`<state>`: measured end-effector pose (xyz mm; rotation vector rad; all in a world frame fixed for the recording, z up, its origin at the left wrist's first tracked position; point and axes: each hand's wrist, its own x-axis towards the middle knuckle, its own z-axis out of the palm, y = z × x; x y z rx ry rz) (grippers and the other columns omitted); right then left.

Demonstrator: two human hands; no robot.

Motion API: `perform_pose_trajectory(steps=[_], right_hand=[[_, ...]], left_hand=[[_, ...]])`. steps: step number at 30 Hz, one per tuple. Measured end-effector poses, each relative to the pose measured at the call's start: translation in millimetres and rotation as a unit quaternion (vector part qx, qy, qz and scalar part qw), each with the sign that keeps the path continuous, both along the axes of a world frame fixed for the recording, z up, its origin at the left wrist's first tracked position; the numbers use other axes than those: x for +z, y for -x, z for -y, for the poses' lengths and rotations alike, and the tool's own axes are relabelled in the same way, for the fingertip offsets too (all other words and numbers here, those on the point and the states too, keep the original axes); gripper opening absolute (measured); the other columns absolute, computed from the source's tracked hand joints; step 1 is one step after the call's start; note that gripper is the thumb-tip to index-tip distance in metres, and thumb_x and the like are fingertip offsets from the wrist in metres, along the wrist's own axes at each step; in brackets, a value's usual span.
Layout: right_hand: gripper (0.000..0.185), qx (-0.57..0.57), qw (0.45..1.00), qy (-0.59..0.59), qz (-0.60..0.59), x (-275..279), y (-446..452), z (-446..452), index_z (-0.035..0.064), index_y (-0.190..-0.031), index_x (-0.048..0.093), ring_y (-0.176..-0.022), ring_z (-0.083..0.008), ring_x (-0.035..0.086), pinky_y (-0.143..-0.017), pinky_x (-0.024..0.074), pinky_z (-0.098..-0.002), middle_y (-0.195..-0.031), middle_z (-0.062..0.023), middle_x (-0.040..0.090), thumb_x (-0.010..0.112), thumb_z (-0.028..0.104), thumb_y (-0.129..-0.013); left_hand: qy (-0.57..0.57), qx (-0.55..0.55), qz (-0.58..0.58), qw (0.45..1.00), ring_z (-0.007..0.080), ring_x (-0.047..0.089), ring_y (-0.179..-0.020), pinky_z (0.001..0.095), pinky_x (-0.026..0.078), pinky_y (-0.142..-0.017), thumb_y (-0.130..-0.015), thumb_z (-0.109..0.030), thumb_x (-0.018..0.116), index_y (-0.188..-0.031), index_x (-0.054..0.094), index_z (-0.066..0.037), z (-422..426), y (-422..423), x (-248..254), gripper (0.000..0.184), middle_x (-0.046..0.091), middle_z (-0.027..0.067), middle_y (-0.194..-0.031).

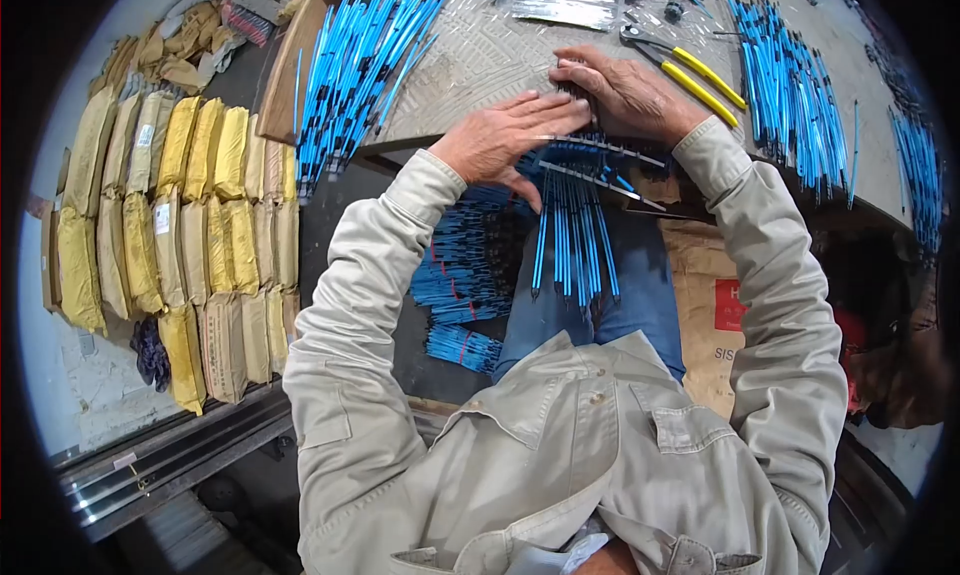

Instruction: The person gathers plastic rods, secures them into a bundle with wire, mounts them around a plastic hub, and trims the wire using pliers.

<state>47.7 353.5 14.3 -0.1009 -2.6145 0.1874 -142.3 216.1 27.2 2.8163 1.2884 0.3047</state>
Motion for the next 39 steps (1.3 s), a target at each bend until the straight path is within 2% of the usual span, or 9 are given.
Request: perform_pose_trajectory(steps=[1,4,9,11,18,21,25,29,39], right_hand=[[0.030,-0.005,1.000,-0.004,0.004,3.0,-0.2,-2.6,0.0075,-0.114,0.050,-0.098,-0.0296,0.059,-0.078,0.0489,-0.0378,-0.111,-0.0145,0.058,0.041,0.028,-0.094],[0.032,-0.036,0.939,0.338,0.048,22.8,6.2,-8.9,0.0003,-0.110,0.055,-0.097,-0.0284,0.060,-0.081,0.0477,-0.0343,-0.102,-0.0154,0.063,0.048,0.025,-0.091],[0.024,-0.050,0.939,0.334,-0.069,37.4,41.7,-83.8,0.0032,-0.098,0.062,-0.089,-0.0282,0.062,-0.075,0.0485,-0.0342,-0.086,-0.0108,0.065,0.057,0.023,-0.084],[0.017,-0.218,0.972,0.083,0.027,40.5,58.9,-104.3,0.0089,-0.089,0.066,-0.080,-0.0286,0.061,-0.069,0.0478,-0.0358,-0.081,-0.0077,0.063,0.060,0.022,-0.080],[0.011,-0.244,0.966,0.028,0.083,36.4,75.8,-114.1,0.0096,-0.080,0.063,-0.076,-0.0286,0.060,-0.066,0.0462,-0.0399,-0.080,-0.0071,0.062,0.059,0.019,-0.079],[0.010,-0.247,0.968,0.037,0.039,27.3,71.6,-116.6,0.0087,-0.080,0.061,-0.077,-0.0285,0.060,-0.066,0.0459,-0.0405,-0.081,-0.0076,0.062,0.059,0.019,-0.079],[0.010,-0.244,0.969,0.037,-0.033,44.3,63.4,-94.4,0.0089,-0.084,0.059,-0.077,-0.0286,0.059,-0.065,0.0456,-0.0388,-0.082,-0.0082,0.061,0.058,0.019,-0.081],[0.006,-0.163,0.979,0.077,-0.092,35.9,14.4,-41.6,0.0077,-0.087,0.059,-0.075,-0.0294,0.058,-0.061,0.0443,-0.0350,-0.082,-0.0095,0.059,0.056,0.012,-0.083],[0.015,-0.263,0.964,0.038,0.009,7.5,-40.1,-7.7,0.0113,-0.092,0.063,-0.066,-0.0259,0.056,-0.057,0.0432,-0.0352,-0.073,-0.0072,0.050,0.058,0.009,-0.078]], left_hand=[[0.007,-0.027,-0.033,0.999,0.0218,0.029,-0.132,0.0374,0.025,-0.108,-0.051,-0.059,0.068,-0.139,0.029,-0.012,-7.9,-1.4,0.0,0.107,0.031,0.0048,-0.143],[-0.001,-0.028,-0.037,0.999,0.0210,0.029,-0.132,0.0371,0.026,-0.108,-0.049,-0.058,0.068,-0.138,0.029,-0.012,-16.7,-7.8,1.7,0.108,0.031,0.0035,-0.143],[-0.015,-0.019,-0.052,0.998,0.0210,0.033,-0.129,0.0365,0.027,-0.107,-0.048,-0.055,0.068,-0.137,0.031,-0.011,-19.8,-9.9,1.5,0.106,0.032,0.0037,-0.142],[-0.021,-0.021,-0.052,0.998,0.0212,0.033,-0.129,0.0365,0.027,-0.107,-0.048,-0.053,0.069,-0.137,0.031,-0.011,-21.1,-9.3,-1.1,0.106,0.032,0.0042,-0.142],[-0.021,-0.023,-0.017,0.999,0.0219,0.033,-0.129,0.0360,0.028,-0.107,-0.050,-0.044,0.074,-0.137,0.030,-0.008,-22.8,-10.2,-6.7,0.104,0.033,0.0061,-0.141],[-0.031,-0.009,-0.012,0.999,0.0197,0.038,-0.127,0.0347,0.031,-0.106,-0.081,-0.014,0.048,-0.135,0.036,-0.010,-22.6,-11.9,-4.9,0.055,0.036,0.0043,-0.140],[-0.046,-0.006,0.005,0.999,0.0198,0.039,-0.126,0.0342,0.033,-0.105,-0.082,-0.010,0.047,-0.135,0.037,-0.010,-21.9,-12.3,-9.9,0.054,0.037,0.0041,-0.140],[-0.054,-0.019,-0.039,0.998,0.0218,0.034,-0.129,0.0353,0.029,-0.107,-0.050,-0.037,0.078,-0.137,0.030,-0.009,-22.6,-10.0,-10.4,0.103,0.032,0.0065,-0.142],[-0.021,-0.019,-0.017,0.999,0.0231,0.034,-0.129,0.0378,0.030,-0.106,-0.051,-0.033,0.078,-0.136,0.032,-0.008,-23.3,-13.3,-0.4,0.101,0.034,0.0075,-0.141]])
